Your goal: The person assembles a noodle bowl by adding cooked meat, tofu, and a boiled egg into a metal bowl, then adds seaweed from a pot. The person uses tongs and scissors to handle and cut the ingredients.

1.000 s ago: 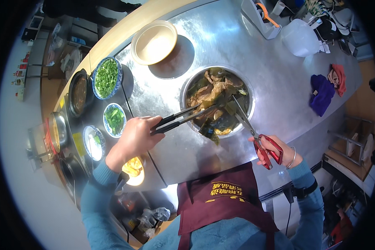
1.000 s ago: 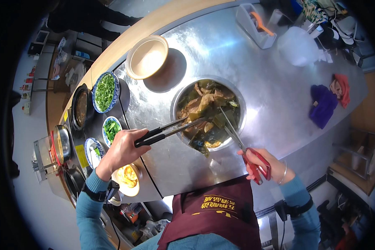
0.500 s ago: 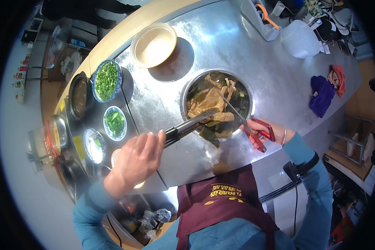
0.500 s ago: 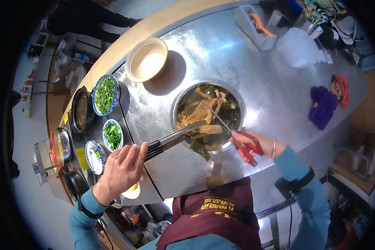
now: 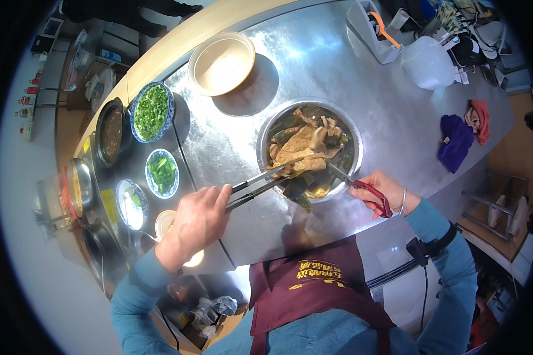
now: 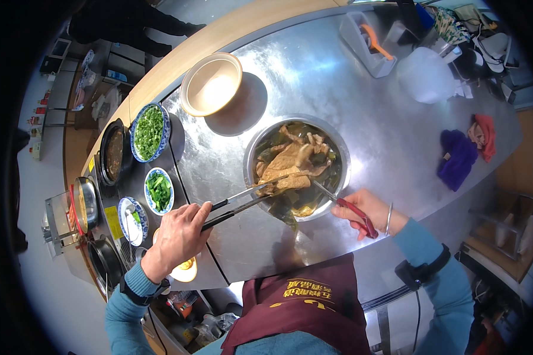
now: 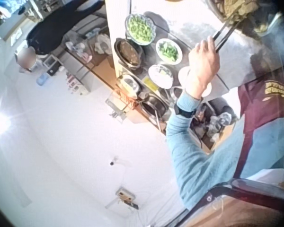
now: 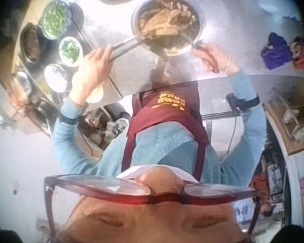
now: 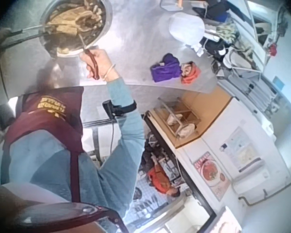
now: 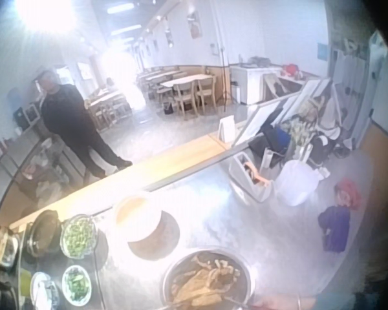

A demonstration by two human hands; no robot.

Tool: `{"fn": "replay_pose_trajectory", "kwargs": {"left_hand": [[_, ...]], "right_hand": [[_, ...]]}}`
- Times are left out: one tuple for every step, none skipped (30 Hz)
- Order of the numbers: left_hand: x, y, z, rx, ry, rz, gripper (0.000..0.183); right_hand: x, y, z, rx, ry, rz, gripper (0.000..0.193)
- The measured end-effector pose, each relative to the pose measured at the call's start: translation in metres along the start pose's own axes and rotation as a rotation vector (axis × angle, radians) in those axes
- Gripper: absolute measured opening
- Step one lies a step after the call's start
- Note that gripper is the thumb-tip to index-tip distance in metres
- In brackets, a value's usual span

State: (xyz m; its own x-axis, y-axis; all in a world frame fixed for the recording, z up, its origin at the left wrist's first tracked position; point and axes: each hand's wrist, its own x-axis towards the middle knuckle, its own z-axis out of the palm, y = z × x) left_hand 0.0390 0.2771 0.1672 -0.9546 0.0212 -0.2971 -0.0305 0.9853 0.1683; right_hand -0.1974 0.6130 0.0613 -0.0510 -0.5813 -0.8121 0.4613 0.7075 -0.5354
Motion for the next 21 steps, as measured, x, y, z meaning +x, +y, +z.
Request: {"fn": "replay_pose_trajectory", "kwargs": {"left_hand": [[0.0,0.0,-0.001,-0.033,0.003,-0.017,0.058],[0.001,0.0,-0.004,-0.064,-0.005,-0.035,0.058],[0.001,0.0,-0.007,-0.097,-0.008,-0.075,0.059],[0.002,-0.001,-0.01,-0.13,-0.023,-0.118,0.06],[0.004,-0.001,-0.013,-0.16,-0.037,-0.165,0.061],[0.008,-0.002,-0.015,-0.212,-0.057,-0.209,0.058],[0.013,-0.003,-0.016,-0.238,-0.084,-0.229,0.056],[0.019,-0.004,-0.017,-0.265,-0.109,-0.249,0.055],[0.025,-0.005,-0.017,-0.288,-0.126,-0.264,0.054],[0.031,-0.006,-0.017,-0.337,-0.162,-0.303,0.049],[0.033,-0.005,-0.018,-0.371,-0.174,-0.333,0.049],[0.034,-0.005,-0.02,-0.402,-0.179,-0.359,0.049],[0.034,-0.004,-0.022,-0.425,-0.171,-0.384,0.049],[0.032,-0.002,-0.024,-0.43,-0.144,-0.388,0.046],[0.029,-0.001,-0.027,-0.424,-0.15,-0.39,0.046],[0.027,0.001,-0.029,-0.416,-0.157,-0.394,0.046],[0.026,0.001,-0.031,-0.391,-0.176,-0.415,0.047],[0.026,0.001,-0.032,-0.413,-0.199,-0.413,0.043],[0.028,0.001,-0.032,-0.434,-0.215,-0.412,0.042],[0.032,0.0,-0.03,-0.449,-0.227,-0.413,0.041],[0.036,-0.002,-0.027,-0.458,-0.246,-0.417,0.04]], "right_hand": [[-0.002,0.002,0.001,0.013,-0.005,0.003,0.039],[-0.004,0.004,0.002,0.02,-0.007,0.004,0.04],[-0.006,0.006,0.003,0.029,-0.011,0.006,0.04],[-0.009,0.007,0.003,0.009,-0.028,-0.011,0.045],[-0.012,0.009,0.003,0.03,-0.026,-0.009,0.046],[-0.017,0.011,0.002,0.052,-0.023,-0.006,0.048],[-0.02,0.012,0.001,0.072,-0.02,-0.002,0.05],[-0.024,0.014,0.0,0.088,-0.012,0.022,0.051],[-0.024,0.015,-0.001,0.088,-0.01,0.042,0.051],[-0.025,0.017,-0.002,0.09,-0.008,0.061,0.054],[-0.024,0.019,-0.002,0.095,-0.008,0.055,0.06],[-0.021,0.02,-0.002,0.107,-0.003,0.074,0.061],[-0.019,0.022,-0.001,0.121,-0.002,0.068,0.061],[-0.015,0.024,-0.001,0.136,-0.001,0.064,0.061],[-0.013,0.025,0.0,0.151,0.0,0.065,0.061],[-0.011,0.027,0.0,0.167,-0.001,0.064,0.061],[-0.009,0.028,0.001,0.177,0.0,0.064,0.061],[-0.008,0.029,0.001,0.178,-0.008,0.058,0.061],[-0.008,0.03,0.001,0.173,-0.012,0.055,0.061],[-0.008,0.03,0.001,0.166,-0.013,0.053,0.061],[-0.008,0.031,0.001,0.174,-0.012,0.051,0.061]]}}
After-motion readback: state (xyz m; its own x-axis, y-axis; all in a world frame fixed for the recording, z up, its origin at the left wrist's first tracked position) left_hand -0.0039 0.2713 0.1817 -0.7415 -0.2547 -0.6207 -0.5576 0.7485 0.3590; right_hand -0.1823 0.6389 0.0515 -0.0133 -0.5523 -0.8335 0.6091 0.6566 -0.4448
